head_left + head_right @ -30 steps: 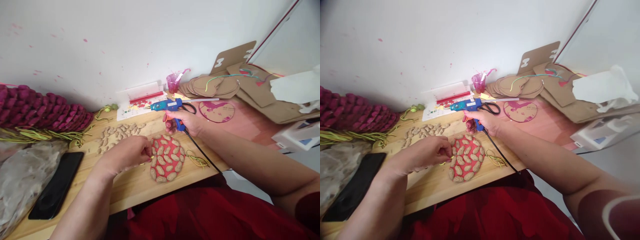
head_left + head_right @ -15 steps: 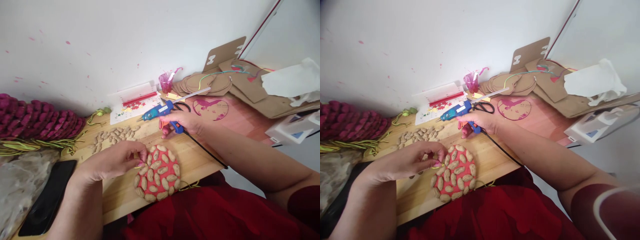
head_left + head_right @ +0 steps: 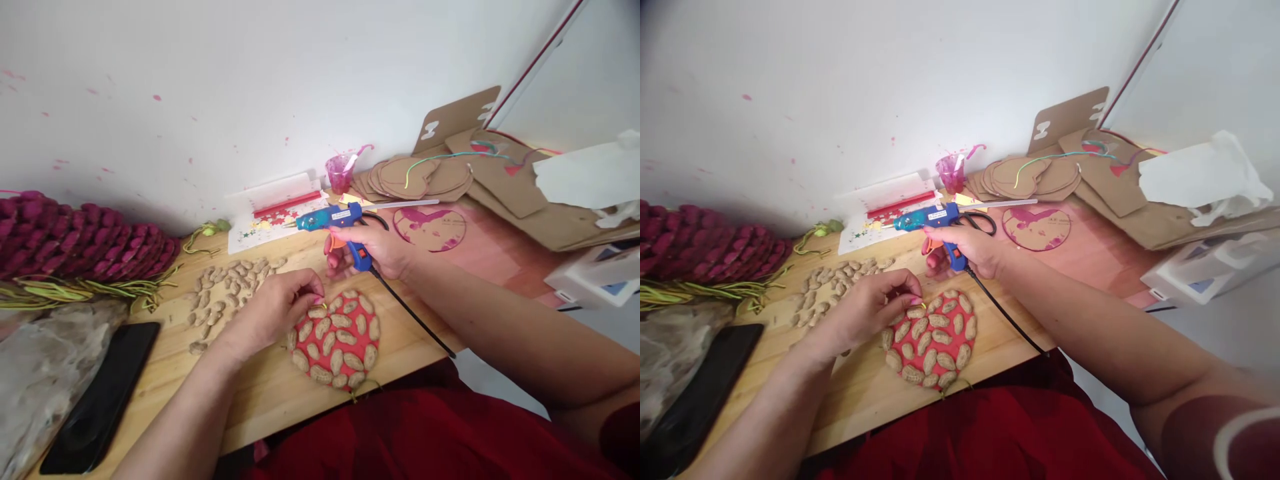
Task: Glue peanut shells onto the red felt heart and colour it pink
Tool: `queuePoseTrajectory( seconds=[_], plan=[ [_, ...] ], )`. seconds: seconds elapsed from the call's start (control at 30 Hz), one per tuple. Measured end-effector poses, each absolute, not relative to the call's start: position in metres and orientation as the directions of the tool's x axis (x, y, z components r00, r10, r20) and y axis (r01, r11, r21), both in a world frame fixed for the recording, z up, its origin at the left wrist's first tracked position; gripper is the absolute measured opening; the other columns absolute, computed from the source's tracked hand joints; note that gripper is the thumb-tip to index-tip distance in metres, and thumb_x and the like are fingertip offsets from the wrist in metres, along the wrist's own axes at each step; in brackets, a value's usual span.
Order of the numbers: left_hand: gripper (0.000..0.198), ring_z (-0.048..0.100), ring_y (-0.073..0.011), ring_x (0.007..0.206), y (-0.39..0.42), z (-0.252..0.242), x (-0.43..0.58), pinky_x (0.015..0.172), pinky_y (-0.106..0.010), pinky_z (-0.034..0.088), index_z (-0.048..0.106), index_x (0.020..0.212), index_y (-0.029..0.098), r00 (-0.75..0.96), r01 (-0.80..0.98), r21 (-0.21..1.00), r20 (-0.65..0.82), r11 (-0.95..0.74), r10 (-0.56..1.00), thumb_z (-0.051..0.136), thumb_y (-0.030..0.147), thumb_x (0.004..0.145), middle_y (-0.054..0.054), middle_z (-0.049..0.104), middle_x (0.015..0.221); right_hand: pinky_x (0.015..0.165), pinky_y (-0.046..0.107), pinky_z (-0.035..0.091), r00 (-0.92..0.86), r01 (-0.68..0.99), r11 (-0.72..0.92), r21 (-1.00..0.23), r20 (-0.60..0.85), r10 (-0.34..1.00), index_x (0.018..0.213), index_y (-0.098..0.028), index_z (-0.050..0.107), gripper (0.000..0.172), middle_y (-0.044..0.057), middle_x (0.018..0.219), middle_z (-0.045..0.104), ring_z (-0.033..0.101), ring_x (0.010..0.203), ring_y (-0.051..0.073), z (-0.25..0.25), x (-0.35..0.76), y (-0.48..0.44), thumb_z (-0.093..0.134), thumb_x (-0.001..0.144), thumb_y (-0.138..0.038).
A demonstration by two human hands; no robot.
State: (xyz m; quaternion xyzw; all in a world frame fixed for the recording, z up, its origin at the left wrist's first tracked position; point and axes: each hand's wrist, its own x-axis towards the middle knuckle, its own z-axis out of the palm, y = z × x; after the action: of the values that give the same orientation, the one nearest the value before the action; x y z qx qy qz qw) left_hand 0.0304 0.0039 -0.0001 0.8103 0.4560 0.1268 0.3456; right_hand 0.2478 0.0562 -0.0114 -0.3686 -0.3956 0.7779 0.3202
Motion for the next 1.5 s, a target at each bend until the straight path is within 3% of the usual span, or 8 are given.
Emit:
queuePoseTrajectory(
  seconds=[0.2, 0.37, 0.47, 0.67, 0.87, 1.07, 1.23, 1.5],
  plan=[
    [0.011, 0.063, -0.0128, 0.073, 0.004, -0.012, 0.040, 0.064, -0.023, 0.048, 0.066, 0.094, 0.019, 0.395, 0.587, 0.776, -0.023, -0.233, 0.919, 0.057, 0.024, 0.092, -0.001, 0.071, 0.087, 0.082, 0.032, 0.058, -0.446, -0.422, -0.244, -0.873, -0.034, 0.894, 0.076, -0.017, 0.069, 0.029, 0.003, 0.069, 0.068, 0.070, 0.072, 0.018, -0.014, 0.248, 0.060, 0.073, 0.084, -0.044],
    [0.023, 0.067, -0.0158, 0.089, 0.007, -0.013, 0.039, 0.075, -0.026, 0.054, 0.067, 0.110, 0.017, 0.381, 0.386, 0.876, 0.135, -0.290, 0.915, 0.057, 0.030, 0.094, -0.007, 0.072, 0.109, 0.074, 0.032, 0.059, -0.485, -0.345, -0.342, -0.874, -0.146, 0.862, 0.073, -0.017, 0.068, 0.034, 0.004, 0.070, 0.067, 0.070, 0.072, 0.020, -0.013, 0.249, 0.059, 0.074, 0.080, -0.049],
    [0.019, 0.065, -0.0152, 0.086, 0.012, -0.006, 0.026, 0.070, -0.024, 0.049, 0.072, 0.100, 0.017, 0.294, 0.544, 0.756, 0.236, -0.365, 0.926, 0.064, 0.030, 0.089, -0.005, 0.073, 0.099, 0.075, 0.033, 0.059, -0.490, -0.321, -0.370, -0.872, -0.182, 0.853, 0.074, -0.017, 0.067, 0.033, 0.005, 0.072, 0.068, 0.070, 0.073, 0.020, -0.011, 0.247, 0.057, 0.073, 0.082, -0.049],
    [0.009, 0.056, -0.0119, 0.060, 0.020, 0.024, -0.002, 0.060, -0.025, 0.040, 0.076, 0.082, 0.018, 0.430, 0.789, 0.549, -0.173, -0.276, 0.886, 0.067, 0.022, 0.081, 0.002, 0.070, 0.067, 0.067, 0.033, 0.060, -0.428, -0.256, -0.373, -0.892, -0.241, 0.871, 0.077, -0.020, 0.068, 0.031, 0.006, 0.072, 0.068, 0.071, 0.073, 0.023, -0.007, 0.247, 0.056, 0.070, 0.085, -0.049],
    [0.016, 0.064, -0.0158, 0.070, -0.006, 0.034, -0.005, 0.065, -0.027, 0.042, 0.077, 0.084, 0.021, 0.431, 0.860, 0.407, -0.260, -0.307, 0.864, 0.064, 0.012, 0.080, 0.000, 0.074, 0.077, 0.059, 0.036, 0.062, -0.633, -0.196, -0.421, -0.885, -0.214, 0.744, 0.083, -0.020, 0.067, 0.029, 0.008, 0.076, 0.070, 0.072, 0.075, 0.027, -0.005, 0.248, 0.047, 0.075, 0.078, -0.047],
    [0.017, 0.065, -0.0203, 0.087, -0.062, 0.003, -0.019, 0.076, -0.032, 0.048, 0.073, 0.096, 0.020, 0.368, 0.854, 0.423, -0.079, -0.303, 0.926, 0.075, 0.031, 0.083, -0.004, 0.069, 0.093, 0.059, 0.034, 0.061, -0.643, -0.138, -0.377, -0.916, -0.207, 0.737, 0.078, -0.019, 0.065, 0.030, 0.009, 0.075, 0.069, 0.073, 0.079, 0.028, -0.006, 0.244, 0.044, 0.074, 0.077, -0.048],
    [0.006, 0.064, -0.0184, 0.086, -0.083, -0.020, -0.018, 0.080, -0.032, 0.049, 0.070, 0.085, 0.020, 0.313, 0.813, 0.486, 0.101, -0.321, 0.944, 0.065, 0.018, 0.089, -0.003, 0.068, 0.088, 0.060, 0.034, 0.060, -0.623, -0.105, -0.380, -0.919, -0.237, 0.745, 0.077, -0.021, 0.064, 0.032, 0.009, 0.077, 0.070, 0.073, 0.080, 0.027, -0.006, 0.243, 0.044, 0.073, 0.078, -0.051],
    [0.017, 0.064, -0.0195, 0.084, -0.086, -0.025, -0.015, 0.078, -0.033, 0.051, 0.068, 0.102, 0.017, 0.115, 0.920, 0.316, 0.348, -0.232, 0.930, 0.055, 0.013, 0.092, -0.006, 0.069, 0.093, 0.058, 0.030, 0.058, -0.607, -0.101, -0.352, -0.931, -0.222, 0.763, 0.073, -0.022, 0.067, 0.032, 0.008, 0.078, 0.072, 0.070, 0.072, 0.022, -0.008, 0.245, 0.048, 0.075, 0.076, -0.053]
  ],
)
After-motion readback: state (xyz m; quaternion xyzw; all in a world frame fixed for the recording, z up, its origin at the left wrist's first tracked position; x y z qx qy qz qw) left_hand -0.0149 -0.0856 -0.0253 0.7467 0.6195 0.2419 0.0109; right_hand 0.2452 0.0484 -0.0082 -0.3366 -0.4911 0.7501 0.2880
